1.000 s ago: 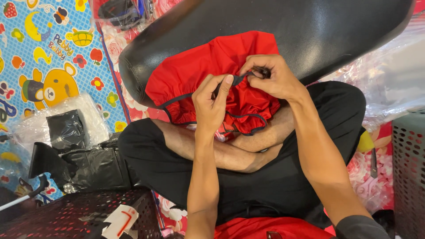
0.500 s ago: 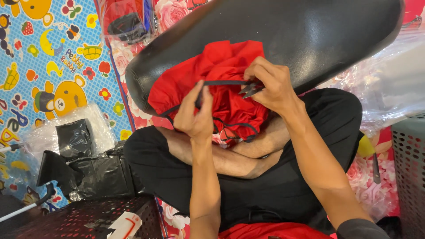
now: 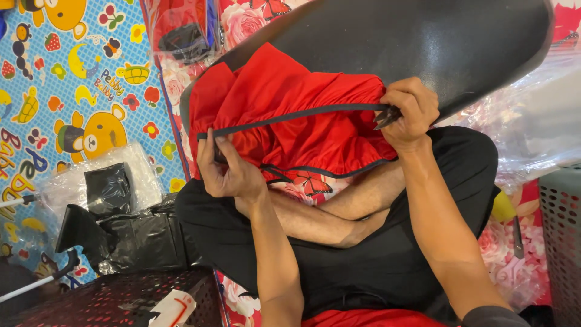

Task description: The person fits a red elastic seat cover onto a black motorcycle seat, stretching the fabric over the surface and smoothing it out. They then use a yellow sponge to wipe the covered seat and adjust the cover's edges to ensure a snug fit.

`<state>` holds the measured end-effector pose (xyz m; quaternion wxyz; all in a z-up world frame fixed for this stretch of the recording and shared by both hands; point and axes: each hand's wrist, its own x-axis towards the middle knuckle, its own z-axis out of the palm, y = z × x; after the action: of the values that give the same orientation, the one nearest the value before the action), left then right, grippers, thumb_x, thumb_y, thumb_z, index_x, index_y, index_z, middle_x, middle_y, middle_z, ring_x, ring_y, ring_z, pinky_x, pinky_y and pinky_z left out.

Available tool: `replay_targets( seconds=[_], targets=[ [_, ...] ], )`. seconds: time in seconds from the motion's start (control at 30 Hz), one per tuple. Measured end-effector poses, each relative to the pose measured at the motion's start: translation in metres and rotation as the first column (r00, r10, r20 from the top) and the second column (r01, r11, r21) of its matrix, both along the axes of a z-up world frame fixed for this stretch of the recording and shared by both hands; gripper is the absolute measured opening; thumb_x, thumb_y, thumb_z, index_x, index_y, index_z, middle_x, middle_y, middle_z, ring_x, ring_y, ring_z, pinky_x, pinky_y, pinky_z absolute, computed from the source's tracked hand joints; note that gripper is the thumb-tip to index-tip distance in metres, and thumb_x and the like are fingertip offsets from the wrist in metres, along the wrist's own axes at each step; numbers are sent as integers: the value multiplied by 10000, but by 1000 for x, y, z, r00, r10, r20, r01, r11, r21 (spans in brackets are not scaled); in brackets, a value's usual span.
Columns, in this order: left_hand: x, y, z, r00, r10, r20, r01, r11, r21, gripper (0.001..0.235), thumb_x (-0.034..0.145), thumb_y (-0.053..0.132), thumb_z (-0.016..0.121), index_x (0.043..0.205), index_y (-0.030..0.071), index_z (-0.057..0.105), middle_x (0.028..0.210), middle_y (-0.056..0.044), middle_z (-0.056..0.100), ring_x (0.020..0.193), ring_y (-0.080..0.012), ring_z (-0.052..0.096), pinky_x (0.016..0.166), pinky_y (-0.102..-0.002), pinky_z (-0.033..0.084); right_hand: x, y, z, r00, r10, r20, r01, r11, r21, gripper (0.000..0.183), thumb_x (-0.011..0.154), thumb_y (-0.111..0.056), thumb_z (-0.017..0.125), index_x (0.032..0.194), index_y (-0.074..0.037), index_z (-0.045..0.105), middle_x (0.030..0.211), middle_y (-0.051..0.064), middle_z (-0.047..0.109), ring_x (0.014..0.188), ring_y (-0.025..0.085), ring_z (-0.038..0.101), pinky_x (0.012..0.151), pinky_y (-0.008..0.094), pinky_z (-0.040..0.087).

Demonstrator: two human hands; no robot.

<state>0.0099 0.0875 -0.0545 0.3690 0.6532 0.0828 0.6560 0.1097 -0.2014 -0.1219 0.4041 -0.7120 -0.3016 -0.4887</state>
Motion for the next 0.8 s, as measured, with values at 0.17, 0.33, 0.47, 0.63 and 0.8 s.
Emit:
replay_targets(
  seconds=[0.17, 0.33, 0.47, 0.63, 0.8],
  targets=[
    [-1, 3, -3, 994, -101, -31, 101, 995, 21, 206, 866, -187, 722, 1067, -222, 691, 938, -298, 711, 835, -273, 755, 632, -317, 692, 0, 6, 13, 983, -17, -183, 31, 997, 72, 306, 892, 111, 860, 765, -88, 664, 685, 59, 611, 523, 246, 504, 561, 309, 473],
    [-11, -30, 6, 898, -331, -289, 294, 942, -162, 288, 964, 164, 704, 1155, -50, 688, 1092, -208, 720, 1070, -277, 690, 730, -314, 590, 4, -10, 45, 851, -73, -520, 175, 973, 150, 280, 759, 247, 595, 883, -4, 573, 836, 101, 554, 731, 192, 500, 631, 330, 387],
    [-9, -55, 39, 690, -621, -371, 579, 782, -231, 226, 1029, 70, 548, 1154, -81, 661, 1165, -254, 701, 1120, -346, 715, 965, -357, 630, 20, -60, 35, 783, -4, -622, 367, 811, 456, 297, 850, 209, 603, 874, -58, 475, 827, 32, 451, 754, 122, 426, 679, 285, 403],
    [-7, -41, 45, 597, -525, -607, 581, 805, -125, 122, 978, -4, 637, 1012, -8, 754, 1057, -150, 761, 1016, -247, 744, 962, -344, 587, -1, -111, 53, 449, -105, -887, 472, 871, 135, 394, 786, -38, 843, 918, -142, 486, 862, -32, 476, 736, 71, 406, 649, 255, 376],
    [-17, -23, 45, 428, -513, -744, 501, 820, -277, 171, 964, 151, 684, 1030, 32, 788, 1025, -100, 797, 982, -192, 764, 916, -312, 576, -48, -122, 116, 155, -30, -987, 465, 884, 46, 321, 965, -308, 812, 1068, -219, 521, 766, -121, 380, 776, 34, 401, 632, 254, 318]
  ],
)
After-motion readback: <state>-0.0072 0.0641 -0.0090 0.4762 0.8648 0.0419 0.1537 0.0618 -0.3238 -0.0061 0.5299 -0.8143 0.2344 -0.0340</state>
